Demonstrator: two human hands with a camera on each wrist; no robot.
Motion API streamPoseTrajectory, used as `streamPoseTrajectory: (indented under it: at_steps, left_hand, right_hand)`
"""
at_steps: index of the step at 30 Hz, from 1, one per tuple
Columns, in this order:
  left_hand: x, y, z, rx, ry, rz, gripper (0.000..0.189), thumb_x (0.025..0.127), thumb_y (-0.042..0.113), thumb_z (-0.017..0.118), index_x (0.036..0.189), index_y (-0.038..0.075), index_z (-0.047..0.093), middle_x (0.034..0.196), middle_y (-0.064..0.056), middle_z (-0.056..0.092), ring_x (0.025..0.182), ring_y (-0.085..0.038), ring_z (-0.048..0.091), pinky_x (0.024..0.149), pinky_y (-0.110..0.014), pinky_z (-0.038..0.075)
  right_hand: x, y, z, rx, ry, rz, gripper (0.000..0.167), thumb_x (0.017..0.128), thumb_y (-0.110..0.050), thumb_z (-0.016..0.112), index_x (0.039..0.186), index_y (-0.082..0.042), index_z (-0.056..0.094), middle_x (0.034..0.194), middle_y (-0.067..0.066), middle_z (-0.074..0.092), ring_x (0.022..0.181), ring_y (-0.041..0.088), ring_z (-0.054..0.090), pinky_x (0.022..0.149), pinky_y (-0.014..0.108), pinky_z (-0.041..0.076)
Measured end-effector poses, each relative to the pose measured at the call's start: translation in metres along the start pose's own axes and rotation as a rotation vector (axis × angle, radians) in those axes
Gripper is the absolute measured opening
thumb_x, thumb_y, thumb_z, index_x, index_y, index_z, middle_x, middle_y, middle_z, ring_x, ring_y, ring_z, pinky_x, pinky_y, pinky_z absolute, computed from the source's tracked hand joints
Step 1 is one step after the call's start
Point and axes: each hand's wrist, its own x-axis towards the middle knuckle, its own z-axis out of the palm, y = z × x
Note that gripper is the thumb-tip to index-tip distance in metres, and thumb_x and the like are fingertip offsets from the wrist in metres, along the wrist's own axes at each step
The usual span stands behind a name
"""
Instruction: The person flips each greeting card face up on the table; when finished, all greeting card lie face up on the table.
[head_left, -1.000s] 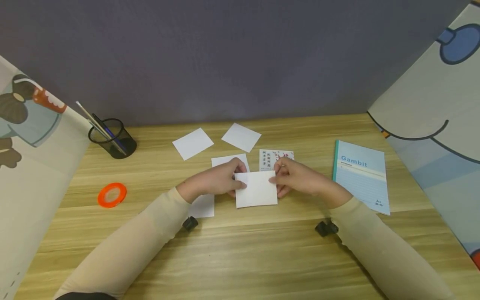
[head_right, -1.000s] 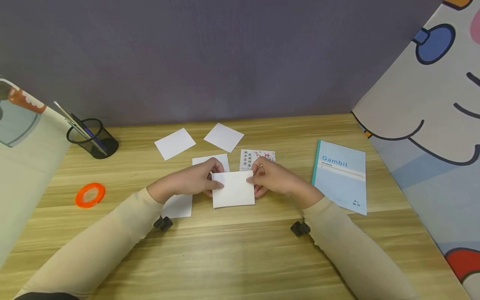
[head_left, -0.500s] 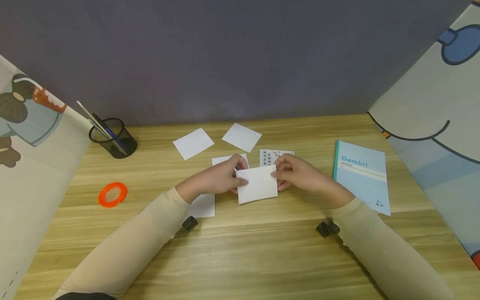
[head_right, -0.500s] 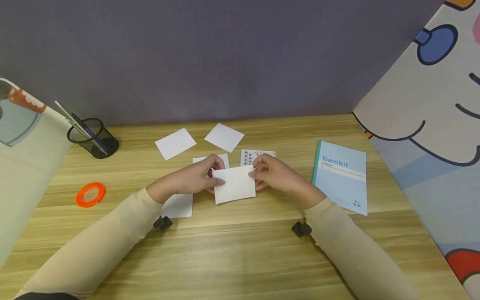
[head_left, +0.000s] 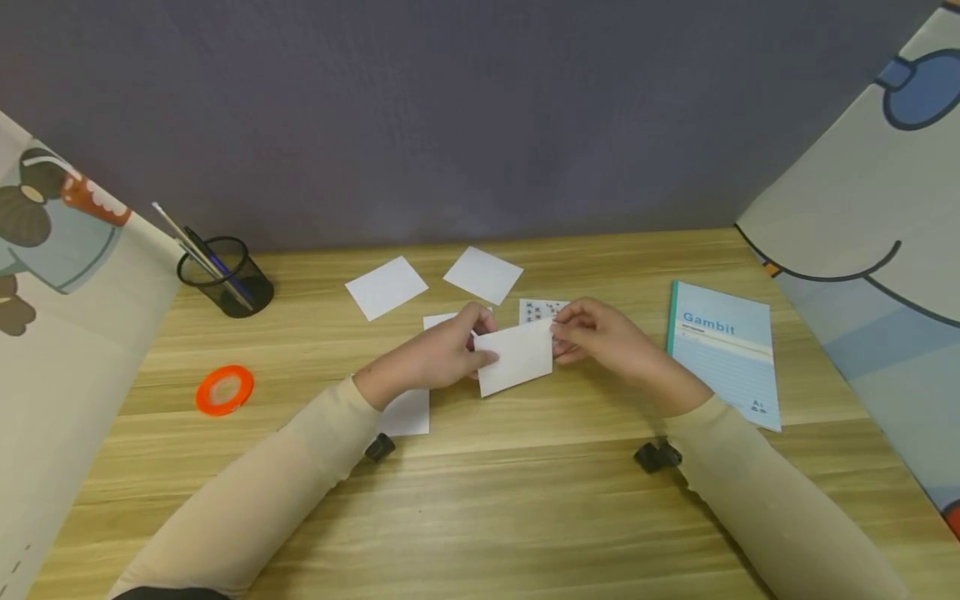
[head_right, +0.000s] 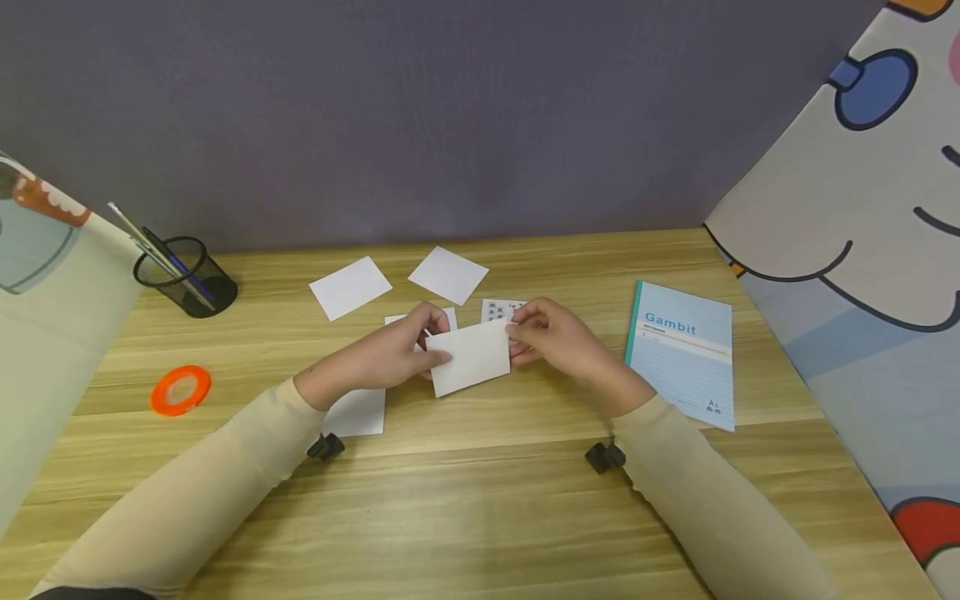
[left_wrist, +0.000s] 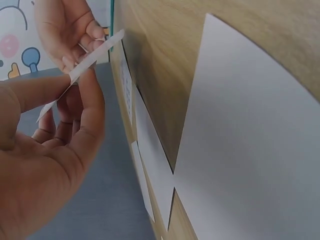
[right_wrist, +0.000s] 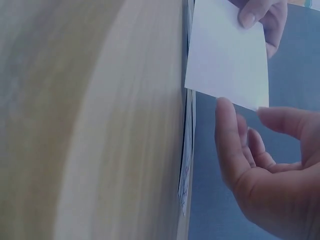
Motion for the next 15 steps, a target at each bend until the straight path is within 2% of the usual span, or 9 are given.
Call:
streamPoseTrajectory:
  at_steps: [4, 10, 15]
  left_hand:
    - [-0.0014, 0.0010, 0.0011, 0.055, 0.036, 0.041, 0.032, 0.108, 0.018, 0.064, 0.132, 0.010, 0.044, 0.114, -0.012, 0.063, 0.093, -0.018, 0.064, 0.078, -0.028, 0.058]
    - [-0.0036, 0.0049, 0.0039, 0.174, 0.107, 0.133, 0.032, 0.108, 0.018, 0.064, 0.133, 0.009, 0.047, 0.123, -0.010, 0.065, 0.108, -0.021, 0.065, 0.090, -0.034, 0.057]
    - [-0.0047, 0.0086, 0.0070, 0.250, 0.152, 0.178, 0.030, 0.109, 0.016, 0.063, 0.133, 0.008, 0.048, 0.124, -0.009, 0.065, 0.105, -0.020, 0.065, 0.089, -0.032, 0.057]
  right_hand:
    - [-0.0010, 0.0001, -0.0017, 0.026, 0.010, 0.012, 0.037, 0.113, -0.015, 0.051, 0.138, 0.012, 0.047, 0.123, 0.027, 0.061, 0.100, 0.026, 0.073, 0.091, 0.038, 0.067]
    - [-0.0016, 0.0009, -0.0034, 0.056, 0.016, 0.038, 0.041, 0.115, -0.021, 0.046, 0.139, 0.013, 0.047, 0.124, 0.025, 0.059, 0.100, 0.025, 0.073, 0.091, 0.036, 0.067]
    - [0.0000, 0.0023, -0.0041, 0.072, 0.022, 0.049, 0.045, 0.115, -0.028, 0.048, 0.135, 0.012, 0.048, 0.119, 0.020, 0.060, 0.098, 0.023, 0.073, 0.089, 0.034, 0.067]
